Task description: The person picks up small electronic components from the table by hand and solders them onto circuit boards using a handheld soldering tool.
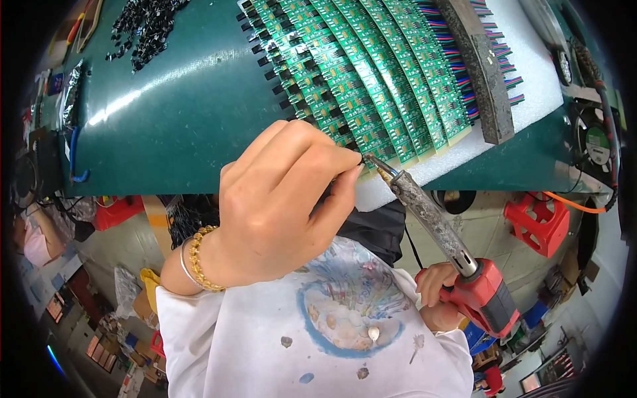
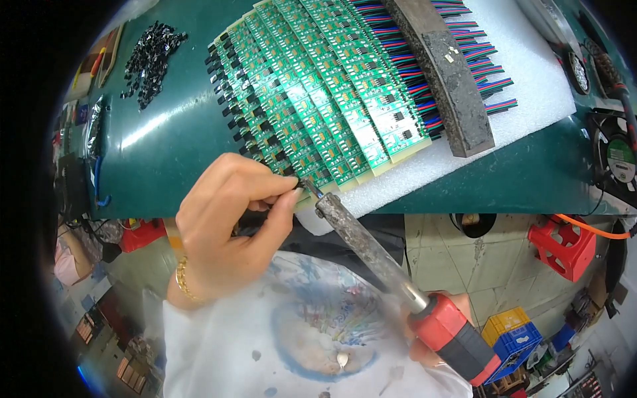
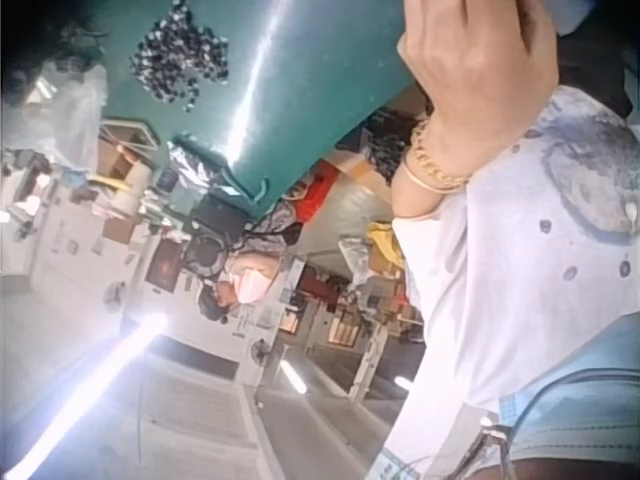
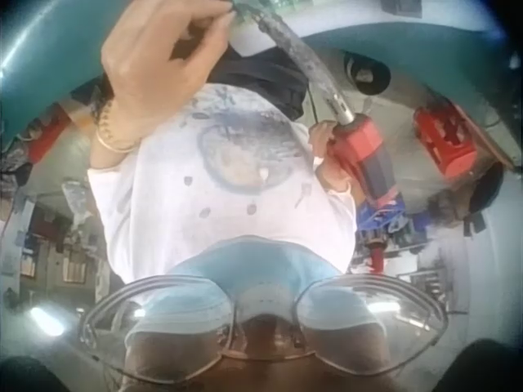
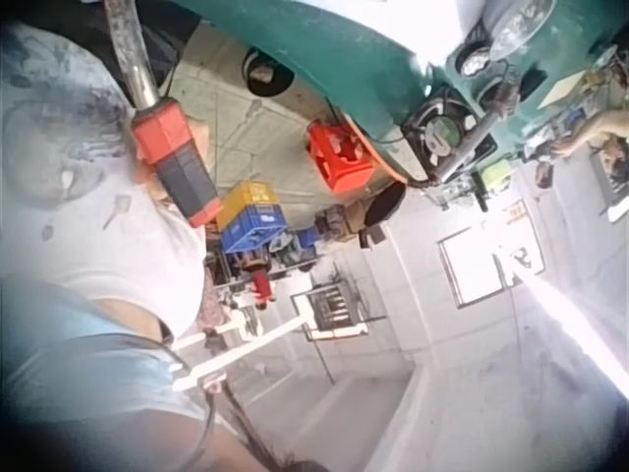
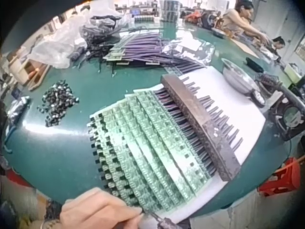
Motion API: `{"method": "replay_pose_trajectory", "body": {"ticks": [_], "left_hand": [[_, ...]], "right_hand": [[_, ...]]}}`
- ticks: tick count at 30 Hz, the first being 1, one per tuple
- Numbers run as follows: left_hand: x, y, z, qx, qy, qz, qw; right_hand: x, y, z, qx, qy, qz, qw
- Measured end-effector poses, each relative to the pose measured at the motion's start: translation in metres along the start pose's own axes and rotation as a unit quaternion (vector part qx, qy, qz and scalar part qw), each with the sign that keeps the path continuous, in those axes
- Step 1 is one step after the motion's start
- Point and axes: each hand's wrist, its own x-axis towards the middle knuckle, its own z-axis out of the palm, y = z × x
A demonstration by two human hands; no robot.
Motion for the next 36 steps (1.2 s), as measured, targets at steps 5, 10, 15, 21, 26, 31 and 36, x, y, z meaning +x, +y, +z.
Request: {"method": "replay_pose_trajectory", "body": {"ticks": [5, 10, 15, 21, 26, 31, 36], "left_hand": [[0.003, 0.003, 0.000, 0.010, -0.006, 0.004, 1.000], [0.003, 0.002, -0.002, 0.020, -0.010, 0.008, 1.000], [0.005, 0.003, -0.002, 0.019, -0.010, 0.009, 1.000], [0.006, 0.004, -0.002, 0.021, -0.013, 0.010, 1.000], [0.007, 0.004, -0.004, 0.027, -0.022, 0.007, 0.999], [0.007, 0.005, -0.005, 0.030, -0.030, 0.007, 0.999], [0.008, 0.005, -0.006, 0.034, -0.034, 0.004, 0.999]], "right_hand": [[0.009, 0.000, 0.006, 0.004, -0.021, -0.065, 0.998], [0.017, -0.017, -0.005, 0.084, -0.072, 0.101, 0.989], [0.027, -0.023, 0.000, 0.143, -0.052, 0.060, 0.987], [0.029, -0.028, 0.001, 0.100, -0.029, 0.098, 0.990], [0.013, -0.001, 0.007, 0.046, 0.010, -0.053, 0.998], [0.028, -0.002, 0.005, 0.113, -0.028, -0.122, 0.986], [0.030, -0.024, 0.000, 0.107, -0.052, 0.046, 0.992]]}}
